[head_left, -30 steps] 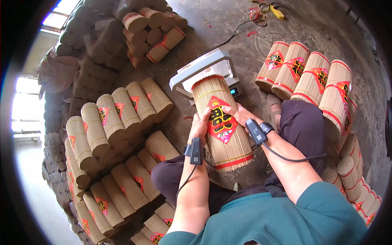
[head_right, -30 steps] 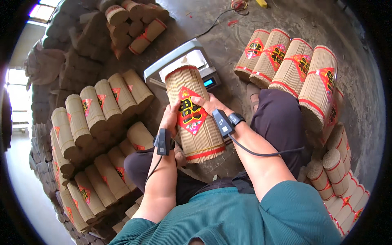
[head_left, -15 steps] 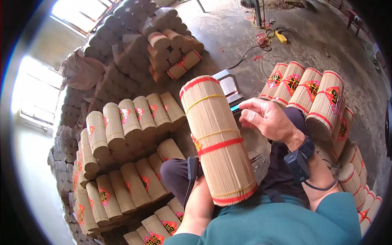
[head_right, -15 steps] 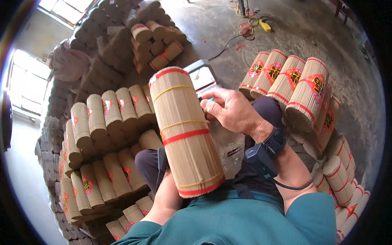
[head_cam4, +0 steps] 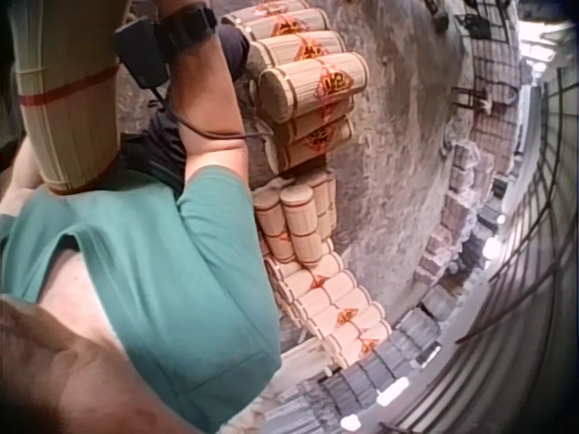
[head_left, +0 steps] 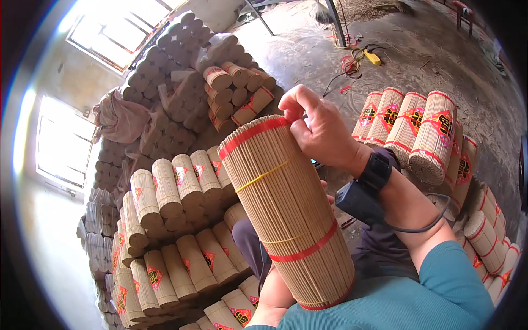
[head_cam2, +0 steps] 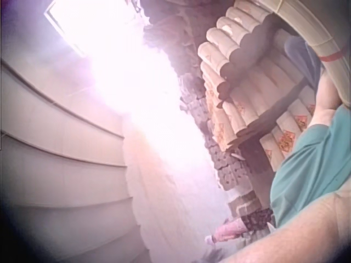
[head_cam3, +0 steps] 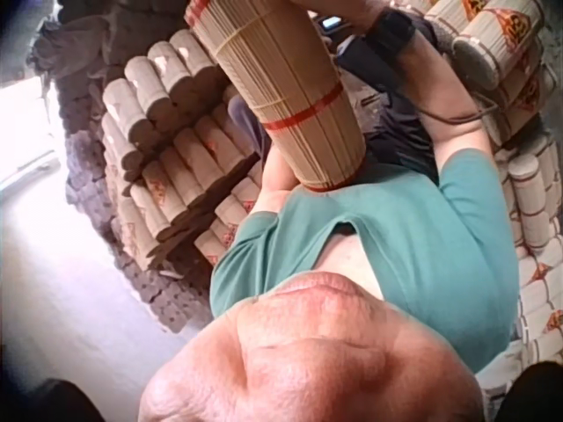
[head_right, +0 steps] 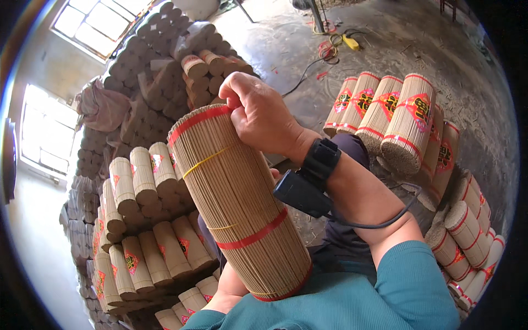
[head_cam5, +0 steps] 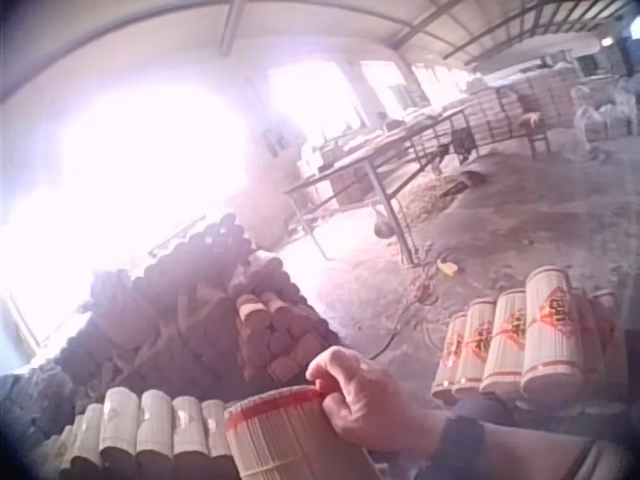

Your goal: Weighing large bundles of incense sticks on a digital scale and organizing them in stacks.

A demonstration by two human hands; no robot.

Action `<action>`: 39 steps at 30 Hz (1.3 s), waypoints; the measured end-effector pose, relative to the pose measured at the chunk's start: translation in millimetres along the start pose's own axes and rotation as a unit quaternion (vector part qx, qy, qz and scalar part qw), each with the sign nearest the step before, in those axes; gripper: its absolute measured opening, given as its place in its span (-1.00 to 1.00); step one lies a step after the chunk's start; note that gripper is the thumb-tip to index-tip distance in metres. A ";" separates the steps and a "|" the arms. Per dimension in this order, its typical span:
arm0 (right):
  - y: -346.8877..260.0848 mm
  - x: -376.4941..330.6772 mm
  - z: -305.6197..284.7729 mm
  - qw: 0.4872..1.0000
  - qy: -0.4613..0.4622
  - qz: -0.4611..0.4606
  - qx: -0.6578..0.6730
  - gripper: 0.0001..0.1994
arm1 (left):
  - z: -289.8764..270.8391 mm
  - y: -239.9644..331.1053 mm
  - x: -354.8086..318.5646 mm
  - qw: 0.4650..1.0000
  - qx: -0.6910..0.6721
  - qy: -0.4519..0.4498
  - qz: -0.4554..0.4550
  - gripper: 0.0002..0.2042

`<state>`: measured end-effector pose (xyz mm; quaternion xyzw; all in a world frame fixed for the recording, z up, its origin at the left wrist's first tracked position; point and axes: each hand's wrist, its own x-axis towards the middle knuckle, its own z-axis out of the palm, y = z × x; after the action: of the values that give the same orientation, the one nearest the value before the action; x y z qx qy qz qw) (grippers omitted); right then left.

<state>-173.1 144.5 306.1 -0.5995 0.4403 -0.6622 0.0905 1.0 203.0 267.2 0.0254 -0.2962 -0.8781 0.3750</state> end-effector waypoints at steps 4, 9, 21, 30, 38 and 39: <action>-2.9 5.2 -2.2 0.999 -0.001 -0.024 -0.029 -0.77 | -5.8 -1.0 -6.9 0.983 -0.150 0.102 -0.042 -0.13; -2.7 -2.9 -6.2 0.997 -0.012 -0.043 -0.061 -0.78 | -33.8 -10.8 -6.4 0.975 -0.210 0.037 -0.060 -0.16; -54.6 11.9 -0.7 0.985 -0.052 -0.116 -0.116 -0.66 | -46.6 15.2 -3.1 0.997 -0.009 0.038 -0.064 -0.18; -56.6 15.1 10.4 0.951 -0.045 -0.206 -0.226 -0.69 | -57.9 -6.2 -11.1 0.997 -0.054 0.046 -0.006 -0.19; -51.1 -16.6 4.0 0.994 -0.066 0.005 -0.086 -0.53 | -72.9 -6.4 1.0 0.985 -0.130 0.099 0.061 -0.20; -50.4 -22.9 -1.3 0.991 -0.094 0.060 -0.079 -0.51 | -62.3 4.7 1.5 0.981 -0.166 0.079 0.060 -0.20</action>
<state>-147.7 189.9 324.8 -0.6368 0.5156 -0.5598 0.1236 19.6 168.2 218.7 0.0139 -0.1167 -0.8861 0.4484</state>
